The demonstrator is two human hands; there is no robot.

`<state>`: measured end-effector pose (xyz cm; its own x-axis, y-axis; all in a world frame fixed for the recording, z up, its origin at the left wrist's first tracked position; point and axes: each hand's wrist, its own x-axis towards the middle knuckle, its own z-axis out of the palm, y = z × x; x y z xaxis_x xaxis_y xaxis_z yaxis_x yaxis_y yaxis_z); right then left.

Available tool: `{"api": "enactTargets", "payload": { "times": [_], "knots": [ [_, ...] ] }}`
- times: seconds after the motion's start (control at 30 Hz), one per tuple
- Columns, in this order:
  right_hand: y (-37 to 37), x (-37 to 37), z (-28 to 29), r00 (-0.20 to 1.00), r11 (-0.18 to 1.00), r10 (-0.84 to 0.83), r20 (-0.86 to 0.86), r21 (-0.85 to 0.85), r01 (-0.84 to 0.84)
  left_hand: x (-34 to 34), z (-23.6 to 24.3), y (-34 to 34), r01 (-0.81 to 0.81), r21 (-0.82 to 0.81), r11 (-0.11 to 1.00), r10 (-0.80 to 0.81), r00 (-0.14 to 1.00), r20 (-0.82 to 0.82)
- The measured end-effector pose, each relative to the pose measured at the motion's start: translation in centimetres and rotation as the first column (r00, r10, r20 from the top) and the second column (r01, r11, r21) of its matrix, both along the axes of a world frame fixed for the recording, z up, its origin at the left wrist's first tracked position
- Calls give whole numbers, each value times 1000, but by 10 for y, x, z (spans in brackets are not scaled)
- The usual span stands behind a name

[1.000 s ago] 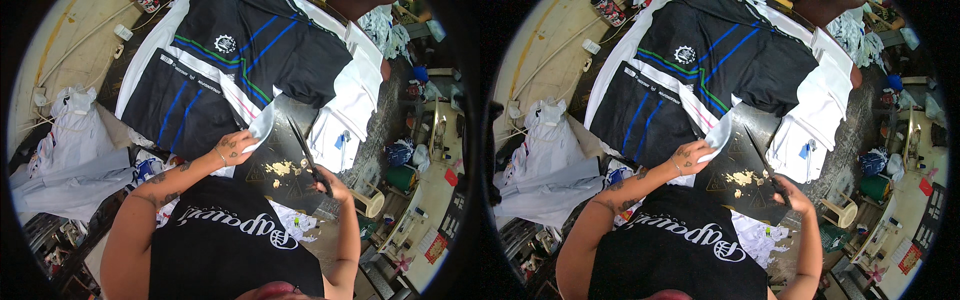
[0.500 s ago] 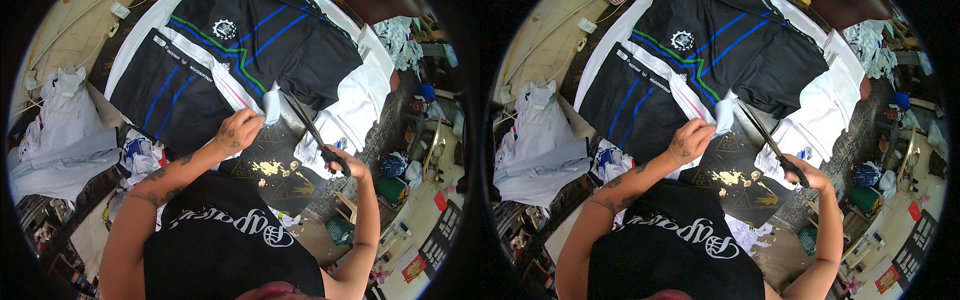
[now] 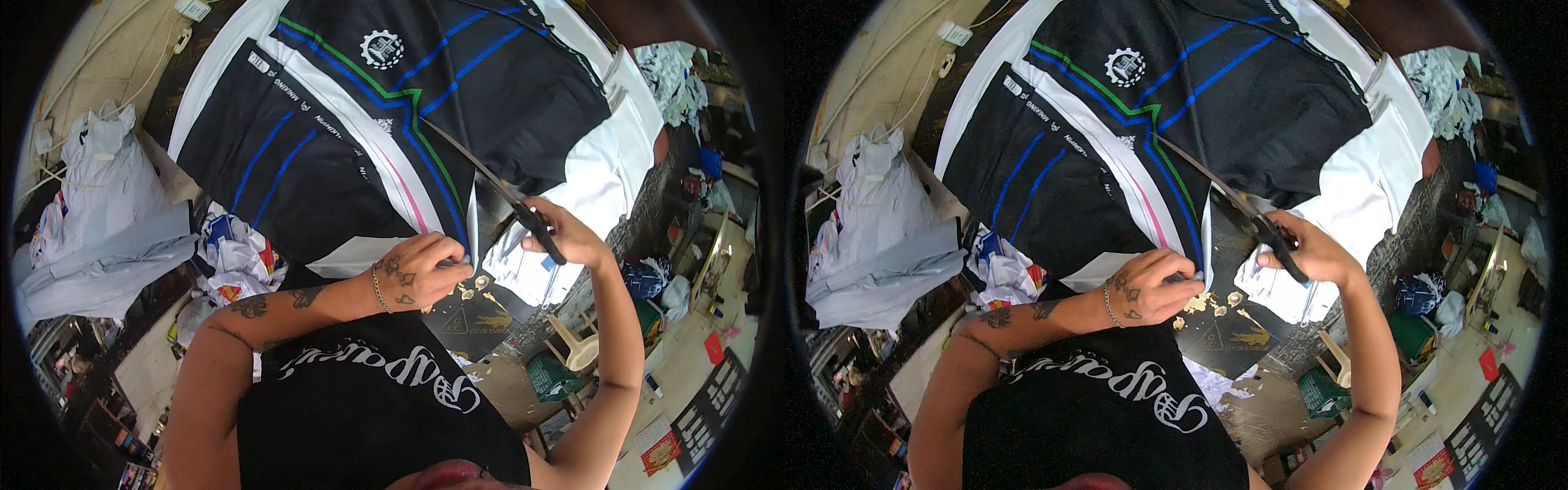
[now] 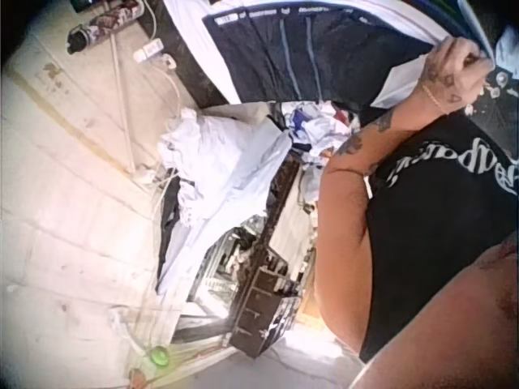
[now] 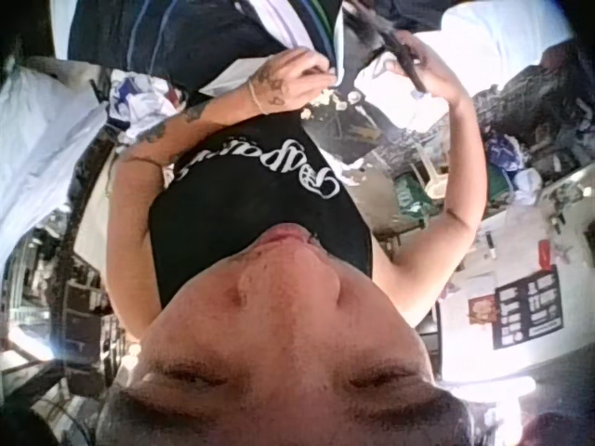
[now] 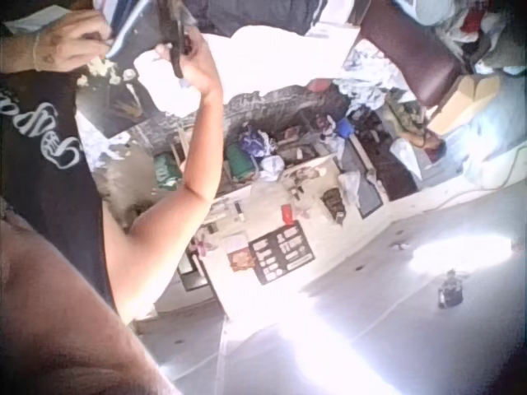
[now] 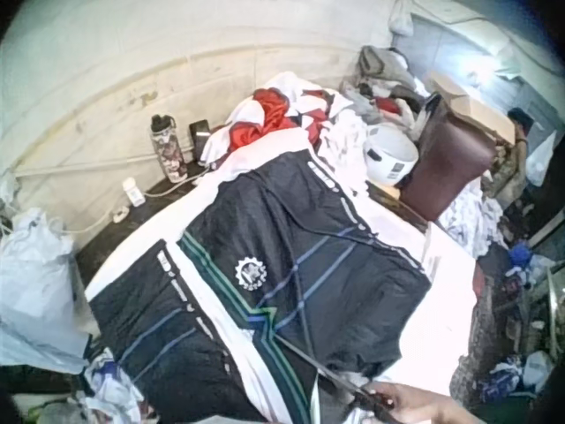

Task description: The person repeatedly folds white fabric pieces, uses shears to cut them, and cuts a red and white jersey and a black jersey. The person handles multiple garments and fabric pieces on a cluttered work table.

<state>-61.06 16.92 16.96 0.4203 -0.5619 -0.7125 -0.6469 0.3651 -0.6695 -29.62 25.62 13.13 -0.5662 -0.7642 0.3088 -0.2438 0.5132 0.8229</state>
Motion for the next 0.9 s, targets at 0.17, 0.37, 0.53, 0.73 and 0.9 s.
{"api": "enactTargets", "payload": {
  "times": [0.17, 0.37, 0.53, 0.73, 0.9],
  "knots": [
    [15, 10, 13, 984, 995, -62, -165, 72, 75, 12, 18, 0, 92, 98, 991, -76, 985, -153],
    [12, 40, 11, 991, 992, -110, 76, -47, 114, 23, 28, 1, 279, 164, 946, -239, 944, -227],
    [-3, 59, 14, 980, 994, -108, -169, -35, 103, 31, 25, 1, 326, 223, 919, -230, 900, -370],
    [-13, 78, 10, 991, 996, -81, -104, -35, 78, 62, 22, 8, 407, 562, 720, -86, 856, -509],
    [-11, 103, 3, 991, 996, -59, -117, -73, 51, 80, 24, 19, 378, 859, 345, 422, 755, -502]
  ]
}}
